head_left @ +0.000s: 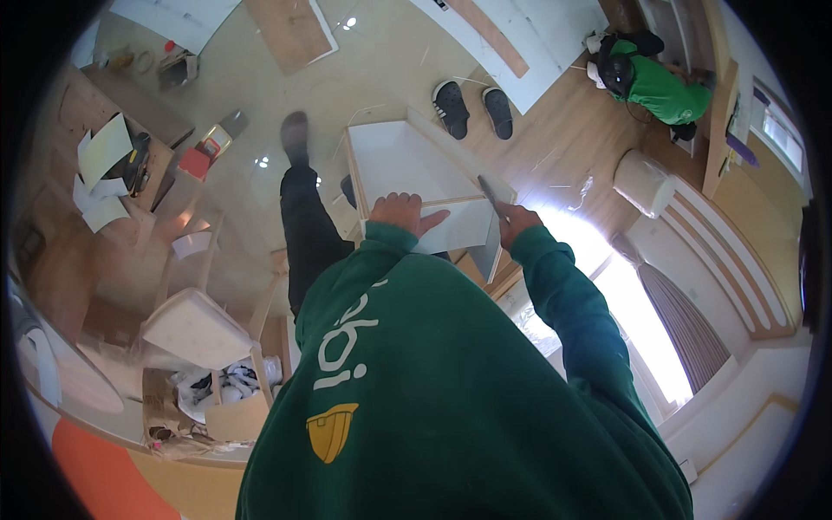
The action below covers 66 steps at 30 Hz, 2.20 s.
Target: The person assembles a white cabinet by cutting protective film from panels with a utility knife, aligning edges, and using a nail gun to fasten parts together. The person also uses a level to check alignment during assembly.
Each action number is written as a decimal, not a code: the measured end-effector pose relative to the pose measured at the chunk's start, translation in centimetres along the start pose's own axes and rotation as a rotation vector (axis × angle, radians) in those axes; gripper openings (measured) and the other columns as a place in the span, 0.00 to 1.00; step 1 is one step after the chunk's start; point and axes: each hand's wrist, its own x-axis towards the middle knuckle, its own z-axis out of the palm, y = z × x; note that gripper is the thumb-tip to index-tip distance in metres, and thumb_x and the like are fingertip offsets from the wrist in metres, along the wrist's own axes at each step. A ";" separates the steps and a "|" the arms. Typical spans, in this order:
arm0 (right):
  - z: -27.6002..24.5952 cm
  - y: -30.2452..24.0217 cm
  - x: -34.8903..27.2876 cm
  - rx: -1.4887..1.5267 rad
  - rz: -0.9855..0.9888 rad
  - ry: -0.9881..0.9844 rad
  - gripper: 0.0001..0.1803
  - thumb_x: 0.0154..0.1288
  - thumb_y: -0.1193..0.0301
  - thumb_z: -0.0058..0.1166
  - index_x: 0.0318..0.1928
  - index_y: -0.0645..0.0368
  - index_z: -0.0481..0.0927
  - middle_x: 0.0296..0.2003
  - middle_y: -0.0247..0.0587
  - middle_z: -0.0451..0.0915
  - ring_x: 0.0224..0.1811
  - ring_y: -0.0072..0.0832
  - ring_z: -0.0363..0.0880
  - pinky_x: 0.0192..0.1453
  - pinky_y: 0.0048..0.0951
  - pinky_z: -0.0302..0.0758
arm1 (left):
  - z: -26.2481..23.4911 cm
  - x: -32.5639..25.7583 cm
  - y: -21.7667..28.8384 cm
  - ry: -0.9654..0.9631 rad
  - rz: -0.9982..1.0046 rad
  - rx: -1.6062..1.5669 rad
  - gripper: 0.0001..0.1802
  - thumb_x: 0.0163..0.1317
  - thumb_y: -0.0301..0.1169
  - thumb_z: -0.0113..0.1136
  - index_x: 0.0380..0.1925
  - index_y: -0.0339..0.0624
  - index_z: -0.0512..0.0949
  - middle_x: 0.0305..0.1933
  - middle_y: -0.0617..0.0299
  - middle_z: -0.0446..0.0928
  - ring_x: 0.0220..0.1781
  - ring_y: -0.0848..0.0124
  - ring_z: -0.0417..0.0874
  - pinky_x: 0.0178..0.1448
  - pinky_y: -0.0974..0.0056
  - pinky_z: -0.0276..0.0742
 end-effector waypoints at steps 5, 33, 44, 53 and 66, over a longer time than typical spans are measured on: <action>0.5 -0.5 -2.7 0.007 0.001 -0.098 0.20 0.64 0.69 0.50 0.57 0.51 0.78 0.46 0.56 0.82 0.49 0.50 0.80 0.58 0.43 0.76 | -0.2 -1.0 0.6 -0.050 -0.023 0.027 0.35 0.52 0.67 0.57 0.19 0.42 0.79 0.21 0.57 0.78 0.25 0.60 0.79 0.33 0.56 0.71; 5.7 -3.4 -8.7 0.378 -0.042 0.200 0.22 0.66 0.68 0.51 0.61 0.47 0.74 0.37 0.57 0.82 0.40 0.52 0.82 0.47 0.44 0.78 | -0.5 -0.5 -0.1 0.099 0.286 -0.215 0.13 0.55 0.41 0.68 0.34 0.45 0.83 0.36 0.59 0.83 0.38 0.59 0.82 0.40 0.56 0.76; 35.1 -0.1 -23.6 0.890 0.747 0.863 0.16 0.67 0.62 0.51 0.46 0.62 0.80 0.29 0.55 0.81 0.31 0.53 0.80 0.36 0.45 0.75 | -0.4 2.3 1.6 -0.410 0.108 0.061 0.21 0.59 0.43 0.62 0.46 0.41 0.81 0.47 0.50 0.82 0.49 0.51 0.81 0.55 0.54 0.75; 58.3 -13.4 -26.9 1.384 0.963 0.162 0.17 0.60 0.58 0.55 0.43 0.55 0.84 0.33 0.52 0.84 0.39 0.49 0.83 0.45 0.44 0.79 | 4.4 6.2 7.8 -0.392 0.153 0.248 0.29 0.50 0.41 0.68 0.51 0.37 0.77 0.50 0.44 0.80 0.55 0.49 0.80 0.60 0.54 0.74; 60.0 -2.5 -24.6 1.673 0.944 0.415 0.17 0.65 0.63 0.56 0.46 0.64 0.82 0.27 0.44 0.82 0.21 0.30 0.80 0.26 0.34 0.79 | 2.2 6.4 1.2 -0.288 0.284 0.327 0.30 0.50 0.37 0.67 0.54 0.37 0.77 0.52 0.45 0.80 0.55 0.52 0.80 0.59 0.56 0.75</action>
